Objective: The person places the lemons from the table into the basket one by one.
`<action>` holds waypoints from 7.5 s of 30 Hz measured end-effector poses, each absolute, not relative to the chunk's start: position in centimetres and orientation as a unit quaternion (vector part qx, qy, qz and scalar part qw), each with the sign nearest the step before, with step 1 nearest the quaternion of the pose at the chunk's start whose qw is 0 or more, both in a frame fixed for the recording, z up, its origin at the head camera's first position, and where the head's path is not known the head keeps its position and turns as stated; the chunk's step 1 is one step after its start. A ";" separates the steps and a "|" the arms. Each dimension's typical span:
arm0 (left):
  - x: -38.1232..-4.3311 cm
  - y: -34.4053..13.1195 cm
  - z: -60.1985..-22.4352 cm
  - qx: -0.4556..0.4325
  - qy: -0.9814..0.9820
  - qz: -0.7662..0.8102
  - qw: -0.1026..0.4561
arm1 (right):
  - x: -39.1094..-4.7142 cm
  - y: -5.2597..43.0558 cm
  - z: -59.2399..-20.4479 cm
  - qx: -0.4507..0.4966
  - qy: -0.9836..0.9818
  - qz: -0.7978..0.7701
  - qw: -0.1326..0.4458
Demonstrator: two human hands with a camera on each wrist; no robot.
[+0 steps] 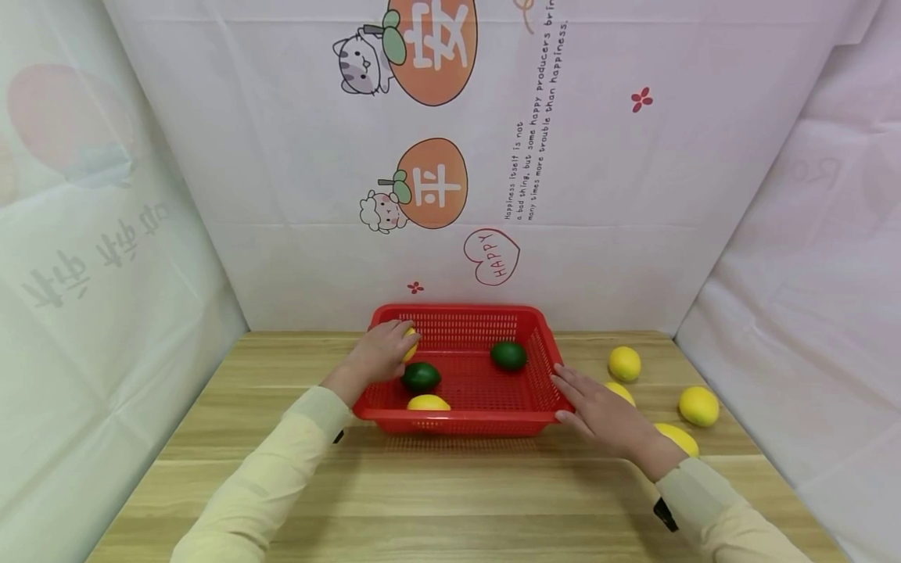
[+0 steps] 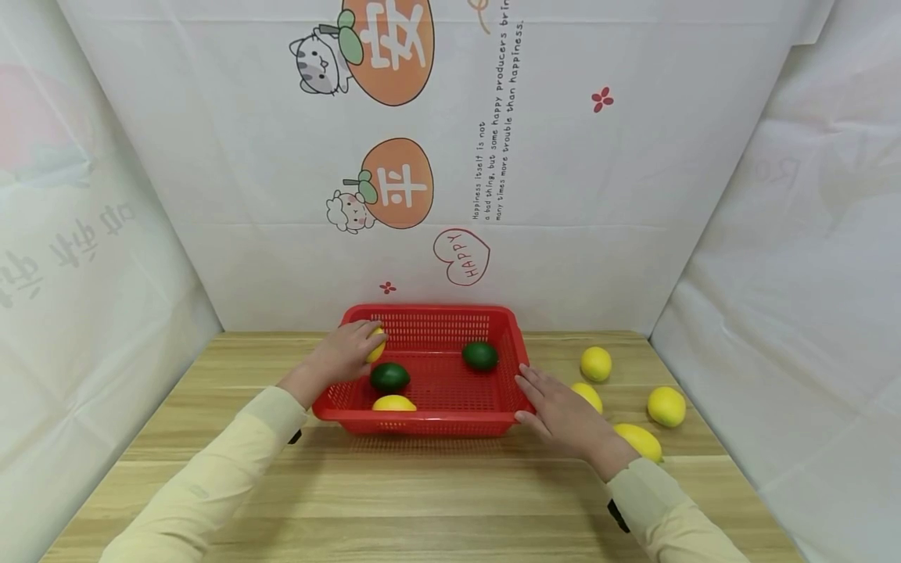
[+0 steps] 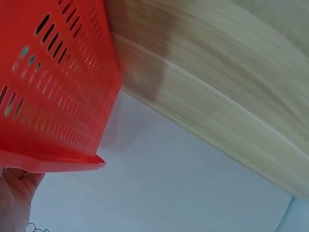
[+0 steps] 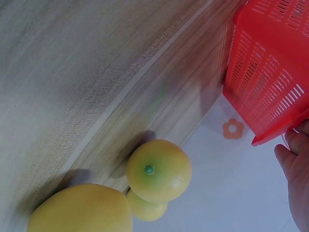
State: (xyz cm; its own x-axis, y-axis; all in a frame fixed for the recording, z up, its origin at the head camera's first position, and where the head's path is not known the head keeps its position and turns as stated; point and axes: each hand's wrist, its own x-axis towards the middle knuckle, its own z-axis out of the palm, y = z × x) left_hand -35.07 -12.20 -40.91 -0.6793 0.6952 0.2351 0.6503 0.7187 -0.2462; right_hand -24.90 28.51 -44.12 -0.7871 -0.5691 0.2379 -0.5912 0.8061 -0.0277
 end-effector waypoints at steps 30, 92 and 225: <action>-34.7 -13.3 -41.0 -0.347 -0.924 0.060 0.148 | -24.8 28.4 -44.0 0.307 -0.944 0.048 0.110; -31.0 -19.0 -39.3 -0.368 -0.892 -0.035 0.260 | -25.0 28.4 -44.1 0.316 -0.939 0.053 0.127; -28.2 -21.6 -44.0 -0.361 -0.922 -0.004 0.139 | -23.7 33.8 -41.6 0.217 -0.957 0.076 0.175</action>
State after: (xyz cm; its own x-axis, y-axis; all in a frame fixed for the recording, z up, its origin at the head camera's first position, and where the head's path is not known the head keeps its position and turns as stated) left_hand -28.24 -21.57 -44.00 -0.7010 0.6641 0.2599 0.6661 0.7399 -0.0939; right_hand -23.66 33.79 -41.55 -0.8446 -0.3886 0.3684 -0.4416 0.8946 -0.0688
